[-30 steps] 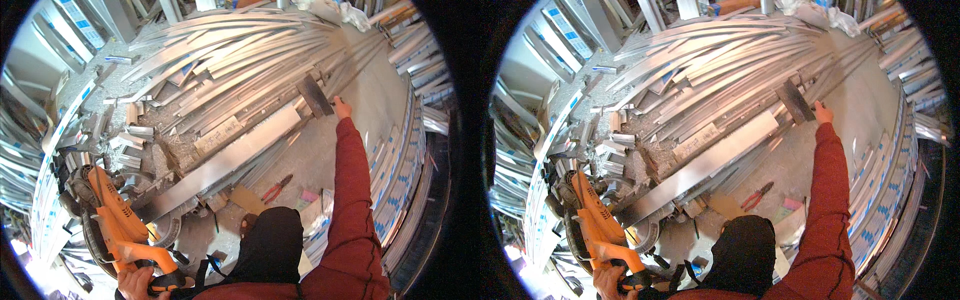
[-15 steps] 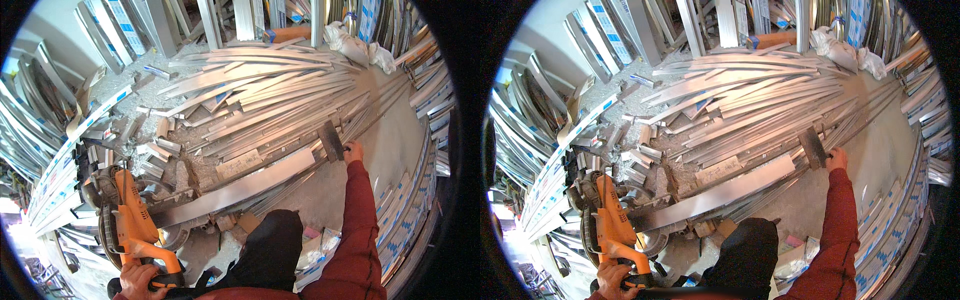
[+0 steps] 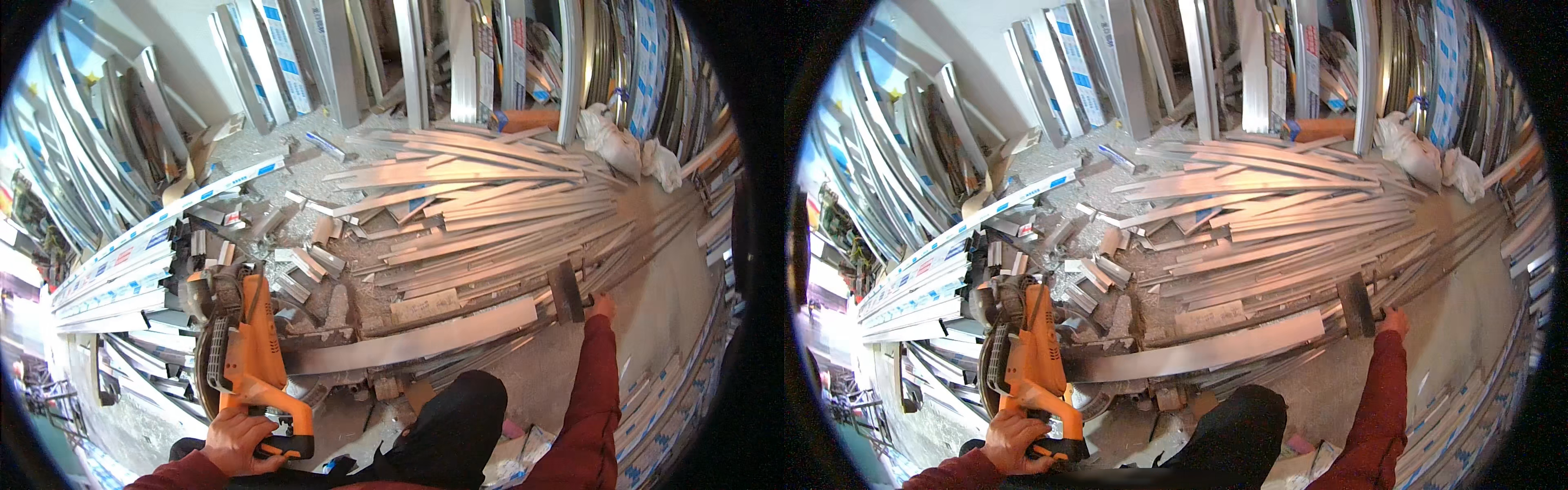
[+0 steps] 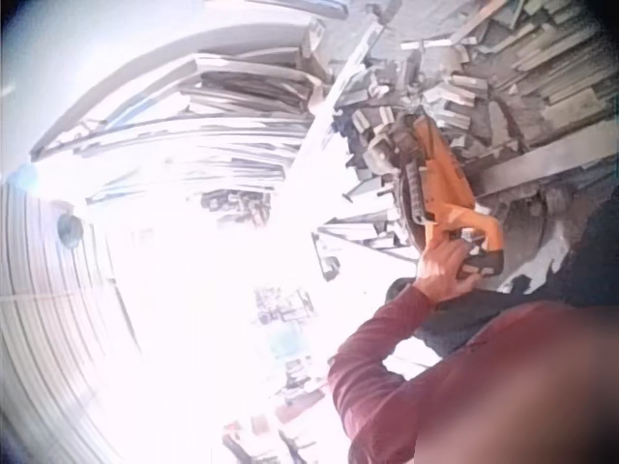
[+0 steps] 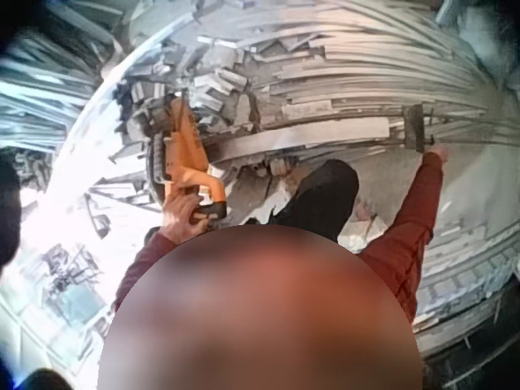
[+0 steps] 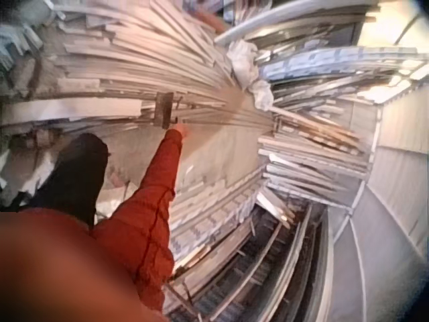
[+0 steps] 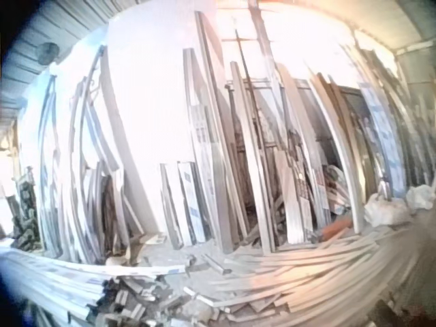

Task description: The person measures aluminum profiles with a tape measure, marks them, and cuts them to length using a miter saw. Cut pieces are placed on the floor among other profiles.

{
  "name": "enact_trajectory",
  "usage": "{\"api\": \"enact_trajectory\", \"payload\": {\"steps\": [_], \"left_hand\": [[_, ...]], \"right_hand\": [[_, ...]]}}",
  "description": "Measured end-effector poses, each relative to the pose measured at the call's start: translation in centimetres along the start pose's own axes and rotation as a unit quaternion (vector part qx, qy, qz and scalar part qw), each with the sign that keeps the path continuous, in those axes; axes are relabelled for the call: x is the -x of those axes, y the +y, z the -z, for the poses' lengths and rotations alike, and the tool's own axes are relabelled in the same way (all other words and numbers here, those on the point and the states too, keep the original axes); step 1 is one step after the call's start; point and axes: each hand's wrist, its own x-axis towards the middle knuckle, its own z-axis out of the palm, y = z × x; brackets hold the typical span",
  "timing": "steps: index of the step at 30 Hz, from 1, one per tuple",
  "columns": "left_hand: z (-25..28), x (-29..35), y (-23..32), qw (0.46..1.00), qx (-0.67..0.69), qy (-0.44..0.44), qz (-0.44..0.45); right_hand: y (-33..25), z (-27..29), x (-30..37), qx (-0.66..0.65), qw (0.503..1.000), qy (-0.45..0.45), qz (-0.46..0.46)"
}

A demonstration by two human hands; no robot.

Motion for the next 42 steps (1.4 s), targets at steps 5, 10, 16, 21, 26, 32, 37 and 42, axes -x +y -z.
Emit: {"api": "enact_trajectory", "payload": {"steps": [5,10,16,21,26,32,37,42], "left_hand": [[0.5,-0.1,0.5,1.000,-0.002,0.013,-0.015],[0.7,-0.1,0.6,1.000,0.016,0.002,-0.005],[0.9,0.1,0.7,1.000,0.012,0.006,-0.012],[1.1,0.3,0.8,1.000,0.015,0.003,-0.012],[1.1,0.4,0.9,0.999,0.015,0.041,-0.018],[1.3,0.5,1.0,0.998,0.011,0.055,-0.023],[1.2,0.6,0.8,0.998,0.005,0.058,-0.024],[0.9,0.8,0.6,0.998,0.015,0.053,-0.015]], "right_hand": [[-5.2,1.0,1.2,0.178,0.982,0.014,0.062],[-7.1,0.1,0.1,0.145,0.987,-0.060,0.020],[-9.0,-1.2,3.5,0.072,0.992,-0.098,0.042],[-12.0,0.4,7.6,-0.008,0.992,-0.100,0.080],[-13.5,0.6,9.8,-0.029,0.991,-0.081,0.103],[-13.3,-1.0,9.4,-0.018,0.989,-0.092,0.110],[-13.5,-0.1,10.4,-0.069,0.985,-0.067,0.140],[-10.7,1.9,10.2,0.013,0.990,-0.115,0.081]]}}
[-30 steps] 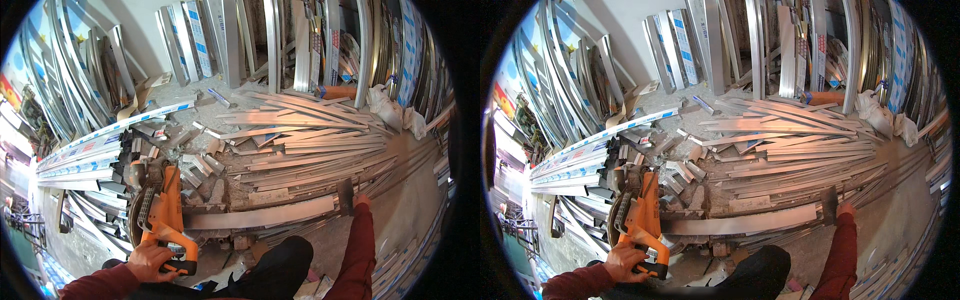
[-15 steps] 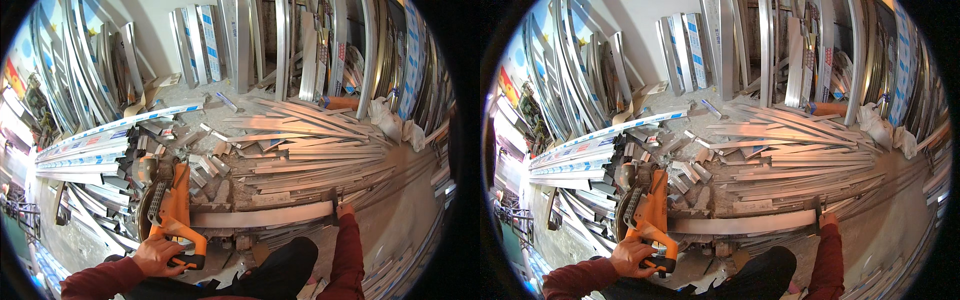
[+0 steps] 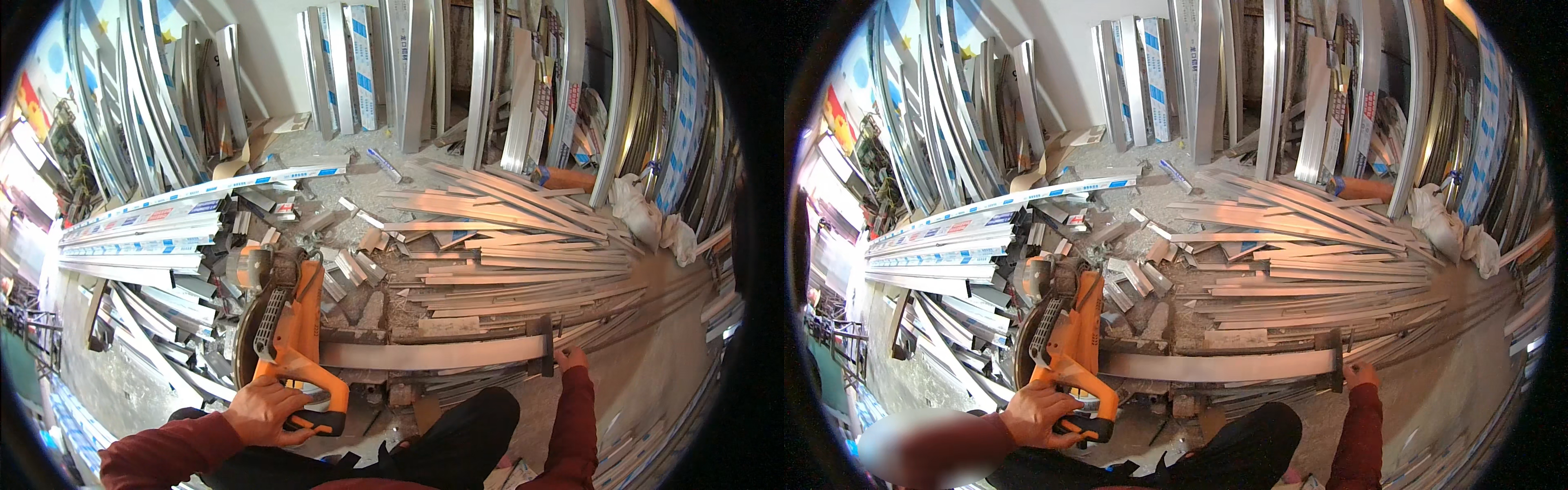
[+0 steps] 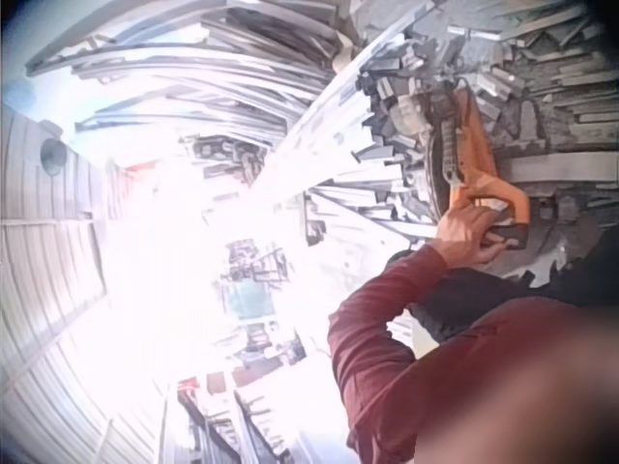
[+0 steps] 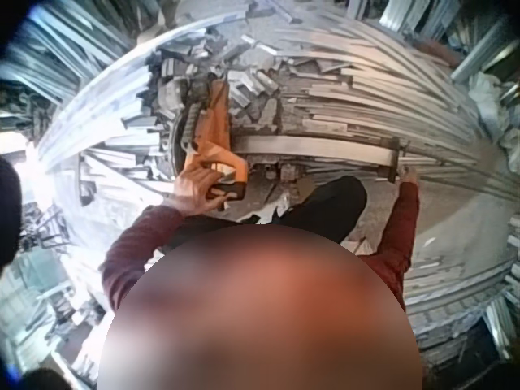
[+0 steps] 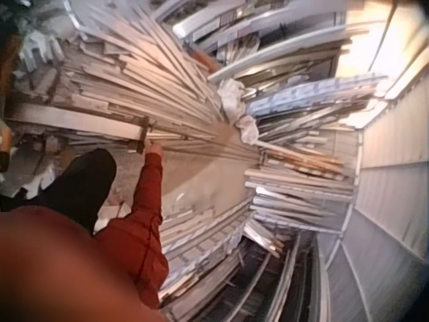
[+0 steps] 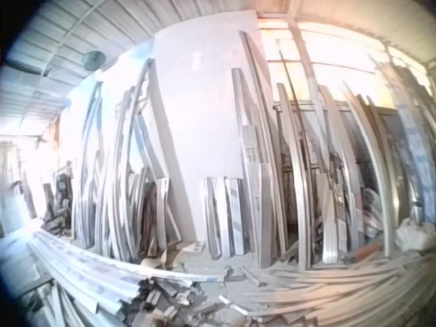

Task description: The person measures aluminum profiles with a tape measure, marks them, and cuts them to length using a miter saw. Cut pieces are placed on the floor among other profiles.

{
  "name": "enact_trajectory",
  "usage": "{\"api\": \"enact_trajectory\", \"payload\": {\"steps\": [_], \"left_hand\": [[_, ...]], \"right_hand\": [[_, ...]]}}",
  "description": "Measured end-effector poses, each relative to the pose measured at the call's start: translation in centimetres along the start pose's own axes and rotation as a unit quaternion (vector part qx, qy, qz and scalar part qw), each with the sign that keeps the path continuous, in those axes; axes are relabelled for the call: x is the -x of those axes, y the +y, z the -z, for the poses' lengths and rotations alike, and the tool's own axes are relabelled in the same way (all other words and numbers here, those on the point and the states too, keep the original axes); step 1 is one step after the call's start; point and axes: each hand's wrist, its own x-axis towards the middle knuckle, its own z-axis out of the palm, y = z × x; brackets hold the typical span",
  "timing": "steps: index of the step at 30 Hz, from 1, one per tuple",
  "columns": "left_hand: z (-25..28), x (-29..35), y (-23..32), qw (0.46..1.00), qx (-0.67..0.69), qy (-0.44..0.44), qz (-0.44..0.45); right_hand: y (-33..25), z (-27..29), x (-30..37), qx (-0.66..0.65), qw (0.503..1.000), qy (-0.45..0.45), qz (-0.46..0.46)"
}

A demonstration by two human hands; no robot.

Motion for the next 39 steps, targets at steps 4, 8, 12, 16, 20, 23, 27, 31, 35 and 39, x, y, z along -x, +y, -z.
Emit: {"api": "enact_trajectory", "payload": {"steps": [4,8,12,16,20,23,27,31,35,39], "left_hand": [[0.0,0.1,-0.1,1.000,0.013,0.010,-0.001],[0.0,0.2,-0.3,1.000,0.020,0.020,-0.003],[-0.1,0.3,-0.5,1.000,0.019,0.003,0.002],[0.0,0.4,-0.5,0.999,0.022,0.026,-0.006],[0.0,0.5,-0.4,0.999,0.028,0.029,0.002],[-0.1,0.7,-0.6,0.999,0.030,0.039,0.003],[-0.3,0.8,-0.8,0.998,0.040,0.037,0.008],[-0.1,0.6,-0.8,0.997,0.041,0.059,-0.002],[0.2,0.5,-1.1,0.997,0.042,0.058,0.001],[-0.6,0.6,-1.5,0.997,0.073,0.016,0.021]], "right_hand": [[3.6,-3.1,-3.2,-0.140,0.986,0.079,-0.043],[6.0,-4.3,-4.2,-0.457,0.839,-0.123,-0.269],[5.5,-4.3,-0.7,-0.107,0.987,0.113,-0.037],[4.5,-4.2,-0.7,0.052,0.979,0.161,0.117],[4.4,-5.4,-3.9,-0.323,0.923,0.060,-0.201],[5.6,-7.0,-4.6,-0.500,0.831,-0.014,-0.242],[7.7,-10.0,-5.2,-0.191,0.936,0.281,0.094],[10.5,-10.2,-7.5,-0.371,0.901,0.048,-0.217],[10.5,-10.9,-9.8,-0.285,0.920,0.136,-0.232],[10.5,-10.6,-10.3,-0.363,0.908,0.088,-0.188]]}}
